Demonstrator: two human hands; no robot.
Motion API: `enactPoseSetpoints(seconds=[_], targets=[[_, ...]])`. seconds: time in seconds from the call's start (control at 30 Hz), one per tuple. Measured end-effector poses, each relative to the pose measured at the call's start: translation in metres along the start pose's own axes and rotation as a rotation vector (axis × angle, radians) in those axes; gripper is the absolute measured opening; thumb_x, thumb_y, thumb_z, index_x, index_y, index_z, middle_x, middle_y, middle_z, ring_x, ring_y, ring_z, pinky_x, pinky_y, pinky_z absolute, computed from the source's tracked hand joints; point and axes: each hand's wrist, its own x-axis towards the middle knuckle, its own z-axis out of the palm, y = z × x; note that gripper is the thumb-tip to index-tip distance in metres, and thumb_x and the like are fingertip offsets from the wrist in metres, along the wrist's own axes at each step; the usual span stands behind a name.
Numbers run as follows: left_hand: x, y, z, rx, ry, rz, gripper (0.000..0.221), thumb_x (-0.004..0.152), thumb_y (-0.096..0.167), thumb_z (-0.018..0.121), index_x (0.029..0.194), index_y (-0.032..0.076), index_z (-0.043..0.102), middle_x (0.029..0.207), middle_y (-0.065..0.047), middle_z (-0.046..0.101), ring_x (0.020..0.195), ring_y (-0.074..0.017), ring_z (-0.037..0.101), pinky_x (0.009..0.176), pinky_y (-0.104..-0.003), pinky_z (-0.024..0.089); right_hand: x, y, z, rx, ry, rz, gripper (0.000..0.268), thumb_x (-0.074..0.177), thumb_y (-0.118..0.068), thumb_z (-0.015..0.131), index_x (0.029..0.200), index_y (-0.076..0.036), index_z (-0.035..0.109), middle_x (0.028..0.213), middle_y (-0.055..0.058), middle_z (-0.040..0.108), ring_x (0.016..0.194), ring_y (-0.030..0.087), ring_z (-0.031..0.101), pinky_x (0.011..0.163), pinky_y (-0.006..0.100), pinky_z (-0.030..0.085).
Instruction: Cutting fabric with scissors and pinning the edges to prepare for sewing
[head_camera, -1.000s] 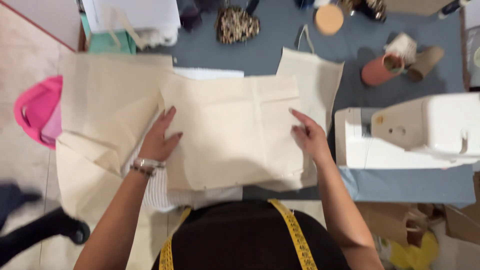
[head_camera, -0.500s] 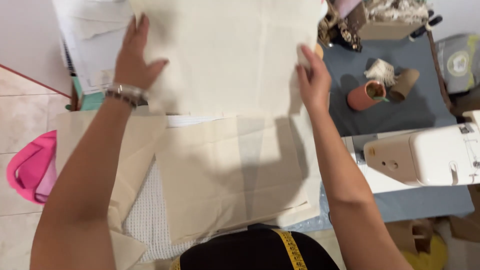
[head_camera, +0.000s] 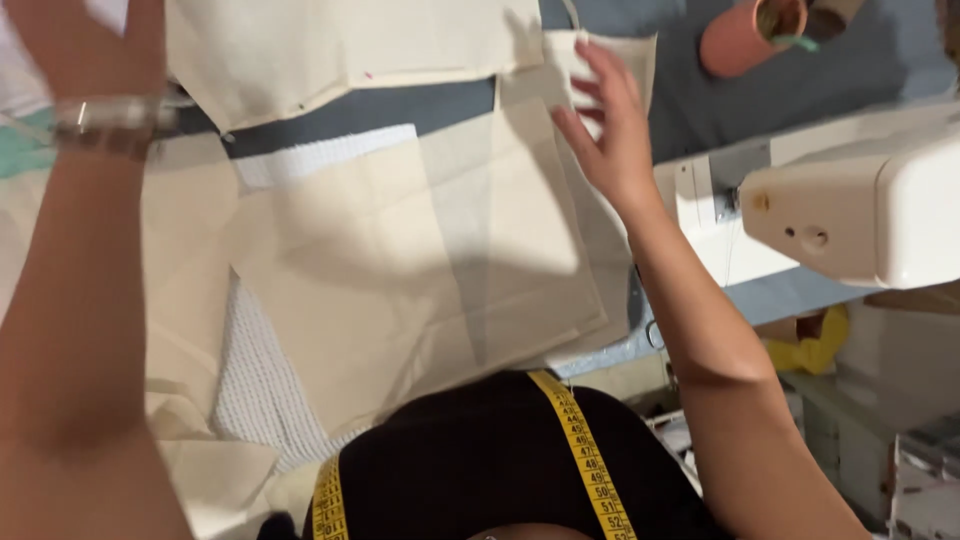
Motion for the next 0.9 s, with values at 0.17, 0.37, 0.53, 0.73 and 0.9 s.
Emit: enactPoseSetpoints(seconds=[0.17, 0.37, 0.53, 0.73, 0.9], targets=[[-0.127, 0.134, -0.084, -0.18, -0.169, 0.096, 0.04, 0.119, 0.002, 0.075, 0.148, -0.024, 0.064, 0.147, -0.04, 0.066, 0.133, -0.0559, 0.063, 0.116, -0.059, 0.046, -0.121, -0.015, -0.027, 0.054, -0.097, 0.281, 0.039, 0.107, -0.011, 0.061, 0.144, -0.007, 0.05, 0.147, 0.016, 0.049, 0.117, 0.029, 0.068, 0.095, 0.034, 0.059], [-0.28, 0.247, -0.131, -0.273, -0.407, -0.586, 0.03, 0.107, -0.003, 0.078, 0.136, -0.004, 0.071, 0.123, -0.02, 0.07, 0.098, -0.0289, 0.063, 0.097, -0.041, 0.055, -0.221, -0.026, -0.039, -0.085, -0.082, 0.62, 0.021, 0.104, -0.009, 0.066, 0.125, -0.006, 0.068, 0.12, 0.007, 0.071, 0.095, 0.013, 0.065, 0.081, 0.026, 0.054], [-0.335, 0.269, -0.134, -0.13, -0.374, -0.465, 0.025, 0.101, 0.0, 0.085, 0.124, 0.001, 0.075, 0.12, -0.014, 0.074, 0.116, -0.0344, 0.068, 0.104, -0.046, 0.047, -0.255, -0.016, -0.033, -0.062, -0.086, 0.456, 0.015, 0.103, -0.004, 0.073, 0.118, -0.006, 0.07, 0.11, 0.007, 0.067, 0.089, 0.014, 0.06, 0.077, 0.025, 0.05], [-0.353, 0.29, -0.129, -0.094, -0.311, -0.368, 0.015, 0.101, 0.004, 0.085, 0.114, 0.006, 0.079, 0.12, -0.016, 0.072, 0.103, -0.0323, 0.069, 0.099, -0.045, 0.046, -0.257, -0.027, -0.023, -0.18, -0.213, 0.138, 0.016, 0.1, 0.003, 0.078, 0.114, -0.004, 0.074, 0.11, 0.014, 0.065, 0.1, 0.025, 0.065, 0.076, 0.031, 0.055], [-0.385, 0.293, -0.121, -0.007, -0.175, -0.411, 0.02, 0.09, 0.007, 0.092, 0.105, 0.017, 0.083, 0.111, -0.007, 0.075, 0.103, -0.0306, 0.07, 0.097, -0.043, 0.051, -0.276, 0.005, -0.016, -0.21, -0.175, 0.116, 0.016, 0.096, -0.009, 0.085, 0.111, -0.009, 0.079, 0.104, 0.013, 0.066, 0.101, 0.034, 0.07, 0.084, 0.038, 0.057]])
